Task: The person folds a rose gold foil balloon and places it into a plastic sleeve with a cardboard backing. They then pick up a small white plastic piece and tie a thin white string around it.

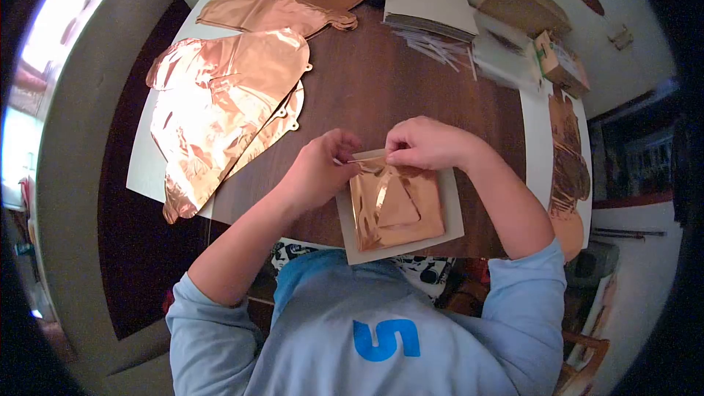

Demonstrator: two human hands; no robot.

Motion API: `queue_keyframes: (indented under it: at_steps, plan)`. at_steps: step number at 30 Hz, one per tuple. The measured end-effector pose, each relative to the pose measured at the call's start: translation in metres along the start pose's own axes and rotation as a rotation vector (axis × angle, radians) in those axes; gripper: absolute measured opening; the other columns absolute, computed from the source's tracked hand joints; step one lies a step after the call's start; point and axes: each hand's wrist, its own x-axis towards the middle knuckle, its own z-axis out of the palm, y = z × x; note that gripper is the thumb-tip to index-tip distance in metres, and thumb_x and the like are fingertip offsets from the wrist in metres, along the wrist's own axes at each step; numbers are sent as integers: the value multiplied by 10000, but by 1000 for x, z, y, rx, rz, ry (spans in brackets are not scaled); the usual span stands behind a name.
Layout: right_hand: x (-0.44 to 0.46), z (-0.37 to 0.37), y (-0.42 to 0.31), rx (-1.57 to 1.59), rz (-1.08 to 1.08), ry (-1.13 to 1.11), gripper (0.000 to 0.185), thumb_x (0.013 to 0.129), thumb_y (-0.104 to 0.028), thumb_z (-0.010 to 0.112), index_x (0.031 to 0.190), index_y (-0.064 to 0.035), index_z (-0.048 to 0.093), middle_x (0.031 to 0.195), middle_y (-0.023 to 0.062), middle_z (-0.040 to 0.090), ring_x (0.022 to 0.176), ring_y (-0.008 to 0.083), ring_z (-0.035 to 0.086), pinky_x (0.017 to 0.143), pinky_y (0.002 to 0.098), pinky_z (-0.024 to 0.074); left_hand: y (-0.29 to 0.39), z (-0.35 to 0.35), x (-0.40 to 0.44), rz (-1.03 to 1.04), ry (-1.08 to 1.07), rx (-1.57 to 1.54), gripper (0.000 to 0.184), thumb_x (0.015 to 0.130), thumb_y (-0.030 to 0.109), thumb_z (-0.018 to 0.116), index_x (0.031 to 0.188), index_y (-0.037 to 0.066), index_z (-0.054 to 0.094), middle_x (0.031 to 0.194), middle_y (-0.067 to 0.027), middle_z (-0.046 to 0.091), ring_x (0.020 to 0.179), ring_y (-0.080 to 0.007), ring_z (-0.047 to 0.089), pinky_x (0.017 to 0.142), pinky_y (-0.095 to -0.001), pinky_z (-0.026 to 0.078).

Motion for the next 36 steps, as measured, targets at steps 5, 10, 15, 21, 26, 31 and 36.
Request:
queue_keyframes:
  at_steps: [5,10,15,21,26,31,36]
  plan:
    - [0,2,-2,40,94,-72,210,807,-222,632,828,-14,648,729,121,661,681,265,636,662,378,492,-5,10,-6,-10,17,-3,353,804,41,658,1139,21,547,871,-70,624,788,-133,608,690,-278,508]
    - [-3,10,1,-198,30,12,194,807,-237,610,808,-50,661,765,100,675,766,270,645,801,401,444,-8,19,-7,97,121,132,368,817,68,661,1158,18,531,931,-108,613,818,-193,635,674,-305,531]
    - [-7,18,-3,-265,80,87,185,804,-239,608,775,-64,660,787,95,666,830,281,625,861,421,383,-6,29,-10,180,230,350,405,804,96,664,1178,38,518,1049,-157,568,881,-315,627,708,-379,534]
    - [-10,21,0,-277,52,162,169,795,-225,612,757,-68,661,788,107,660,831,286,618,832,415,379,-1,46,-31,432,279,733,457,786,180,663,1203,62,517,1097,-157,538,1041,-354,554,831,-438,472]
    - [-10,18,-4,-264,76,137,150,770,-202,613,733,-64,658,756,112,658,802,289,623,821,412,383,-10,76,-46,531,212,806,736,816,465,580,1331,-30,400,1357,-246,376,1291,-413,336,1045,-525,278]
    - [-9,21,-9,-392,148,163,166,754,-222,647,749,-55,642,782,112,654,823,281,612,811,408,375,-15,79,-48,512,149,842,871,848,616,442,1371,-71,327,1450,-270,264,1361,-419,231,1101,-535,158]
    - [-22,36,-7,-631,56,560,243,718,-266,709,838,-76,616,859,83,605,884,263,550,818,387,351,-19,81,-48,526,145,912,897,851,654,391,1372,-73,320,1442,-283,275,1366,-417,222,1098,-544,149]
